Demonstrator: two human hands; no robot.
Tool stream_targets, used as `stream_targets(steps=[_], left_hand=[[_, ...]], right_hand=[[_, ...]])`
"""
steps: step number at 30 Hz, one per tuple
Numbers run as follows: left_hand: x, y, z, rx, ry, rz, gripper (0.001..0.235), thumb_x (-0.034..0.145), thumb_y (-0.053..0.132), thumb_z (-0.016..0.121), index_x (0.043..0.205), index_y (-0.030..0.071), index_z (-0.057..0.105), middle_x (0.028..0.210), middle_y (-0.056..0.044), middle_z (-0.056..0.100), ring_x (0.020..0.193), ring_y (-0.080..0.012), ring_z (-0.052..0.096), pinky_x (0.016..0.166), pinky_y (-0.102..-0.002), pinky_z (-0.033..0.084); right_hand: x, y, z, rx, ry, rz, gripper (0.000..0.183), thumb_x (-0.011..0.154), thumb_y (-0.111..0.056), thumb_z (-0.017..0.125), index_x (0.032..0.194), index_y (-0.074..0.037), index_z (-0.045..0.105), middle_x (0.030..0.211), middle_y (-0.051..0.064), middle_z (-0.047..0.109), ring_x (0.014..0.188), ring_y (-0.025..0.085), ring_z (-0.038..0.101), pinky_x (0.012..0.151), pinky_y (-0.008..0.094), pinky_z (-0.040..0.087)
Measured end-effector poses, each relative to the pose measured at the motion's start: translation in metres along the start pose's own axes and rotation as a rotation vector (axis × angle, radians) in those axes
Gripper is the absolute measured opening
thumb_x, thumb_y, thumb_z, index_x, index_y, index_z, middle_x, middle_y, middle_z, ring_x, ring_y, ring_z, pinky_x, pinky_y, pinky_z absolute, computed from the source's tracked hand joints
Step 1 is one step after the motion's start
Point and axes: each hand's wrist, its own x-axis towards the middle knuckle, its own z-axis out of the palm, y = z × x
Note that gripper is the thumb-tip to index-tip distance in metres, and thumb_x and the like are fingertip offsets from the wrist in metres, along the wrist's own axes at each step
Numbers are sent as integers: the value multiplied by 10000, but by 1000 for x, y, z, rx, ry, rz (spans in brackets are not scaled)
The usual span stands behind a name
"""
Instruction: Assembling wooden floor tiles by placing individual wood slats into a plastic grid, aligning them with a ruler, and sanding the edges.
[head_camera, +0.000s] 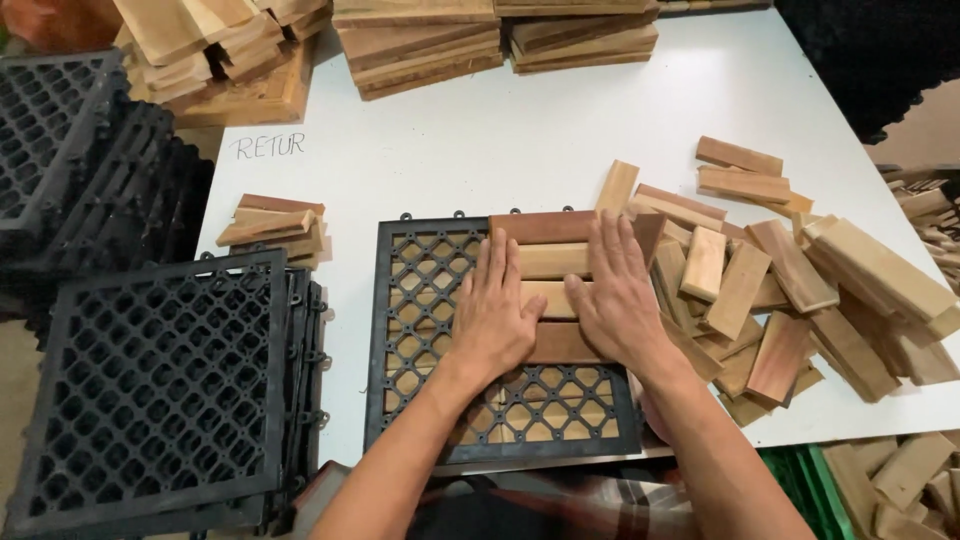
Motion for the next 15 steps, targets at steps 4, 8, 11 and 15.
stream_targets(steps=[4,8,11,15], left_hand=[[0,0,7,16,20,-19,767,999,329,445,1596,-84,197,1685,-299,127,1538,-488,131,1209,-577,200],[0,-2,10,-3,17,-37,793,991,358,423,1610,-62,159,1694,-287,90,1555,-464,94,1214,-569,192],[5,-6,14,45,8,-34,795,993,391,411,1608,-53,175,1695,-279,88,1553,-459,118,1213,-561,198],[4,-2,12,35,6,-44,778,994,380,412,1611,-37,186,1696,-276,76,1550,-463,124,1215,-576,188]], right_hand=[[7,-1,-8,33,-331,34,722,1053,-441,381,1587,38,301,1708,228,164,1566,399,88,1271,512,72],[8,7,0,-161,-477,54,829,1013,-609,332,1615,-45,250,1718,150,158,1584,325,99,1274,498,98],[10,11,6,-250,-491,57,886,992,-702,301,1628,-91,222,1728,108,126,1591,291,78,1268,507,93],[9,10,4,-235,-502,68,881,987,-705,303,1633,-114,209,1732,88,110,1592,285,62,1267,518,101]])
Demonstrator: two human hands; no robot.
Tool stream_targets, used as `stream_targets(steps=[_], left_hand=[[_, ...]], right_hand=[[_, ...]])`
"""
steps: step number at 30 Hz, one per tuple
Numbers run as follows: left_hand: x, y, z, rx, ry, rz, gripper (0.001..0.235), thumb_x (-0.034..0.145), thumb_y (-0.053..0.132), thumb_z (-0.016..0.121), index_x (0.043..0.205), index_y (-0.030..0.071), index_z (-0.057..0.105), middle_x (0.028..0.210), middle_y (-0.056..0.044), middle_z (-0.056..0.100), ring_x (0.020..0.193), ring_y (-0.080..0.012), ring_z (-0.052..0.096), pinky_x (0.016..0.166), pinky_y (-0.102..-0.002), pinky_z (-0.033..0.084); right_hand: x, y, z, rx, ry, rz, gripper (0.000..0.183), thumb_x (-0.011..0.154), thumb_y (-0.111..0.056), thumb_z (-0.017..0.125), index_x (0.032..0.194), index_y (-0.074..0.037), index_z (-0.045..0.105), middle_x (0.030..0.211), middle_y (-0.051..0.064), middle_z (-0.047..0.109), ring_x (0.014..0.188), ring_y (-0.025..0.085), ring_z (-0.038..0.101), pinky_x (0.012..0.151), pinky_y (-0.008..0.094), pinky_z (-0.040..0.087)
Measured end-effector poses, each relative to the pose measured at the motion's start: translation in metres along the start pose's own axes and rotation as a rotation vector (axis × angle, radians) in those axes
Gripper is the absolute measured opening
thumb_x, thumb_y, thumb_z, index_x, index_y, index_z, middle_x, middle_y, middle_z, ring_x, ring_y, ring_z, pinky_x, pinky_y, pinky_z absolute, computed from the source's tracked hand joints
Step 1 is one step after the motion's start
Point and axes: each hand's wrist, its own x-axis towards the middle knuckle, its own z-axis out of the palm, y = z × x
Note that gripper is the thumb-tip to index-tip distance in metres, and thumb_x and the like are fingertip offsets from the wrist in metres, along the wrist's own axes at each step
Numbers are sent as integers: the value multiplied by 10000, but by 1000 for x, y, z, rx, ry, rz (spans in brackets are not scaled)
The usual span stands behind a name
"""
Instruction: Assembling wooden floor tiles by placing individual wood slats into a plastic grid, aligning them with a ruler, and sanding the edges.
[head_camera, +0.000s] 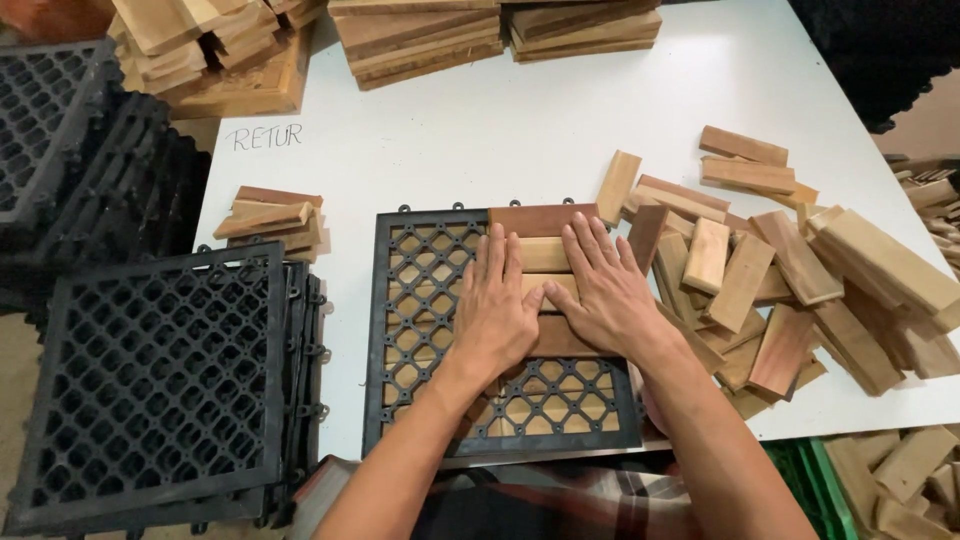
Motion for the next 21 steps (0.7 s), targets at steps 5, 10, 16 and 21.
stream_targets(steps=[5,10,16,21], left_hand=[[-3,4,-4,-84,1,-34,824,970,339,446,1612,-58,115,1684,-316,19,1552,-478,88,1228,-587,102],[-6,1,-5,-225,77,-57,942,931,324,530,1614,-74,17,1661,-367,-13,1529,-551,35,1211,-635,8],[-8,6,3,-67,29,-26,807,982,352,464,1602,-69,164,1663,-361,33,1539,-519,81,1232,-606,50],[-11,7,-7,-252,82,-24,757,997,202,392,1596,-113,53,1644,-403,21,1539,-529,55,1222,-612,33]], right_hand=[[-7,-3,-13,387,39,80,834,975,-552,418,1656,-160,138,1741,44,33,1589,274,43,1270,486,172],[-21,14,-13,531,267,140,745,999,-369,487,1636,-69,241,1724,117,141,1553,338,191,1266,454,192],[-15,19,2,268,95,95,804,1017,-613,346,1633,-104,263,1712,129,177,1574,313,135,1281,423,147],[-41,-9,-26,88,-67,134,1067,950,-737,403,1630,23,88,1704,268,15,1575,393,45,1248,485,156]])
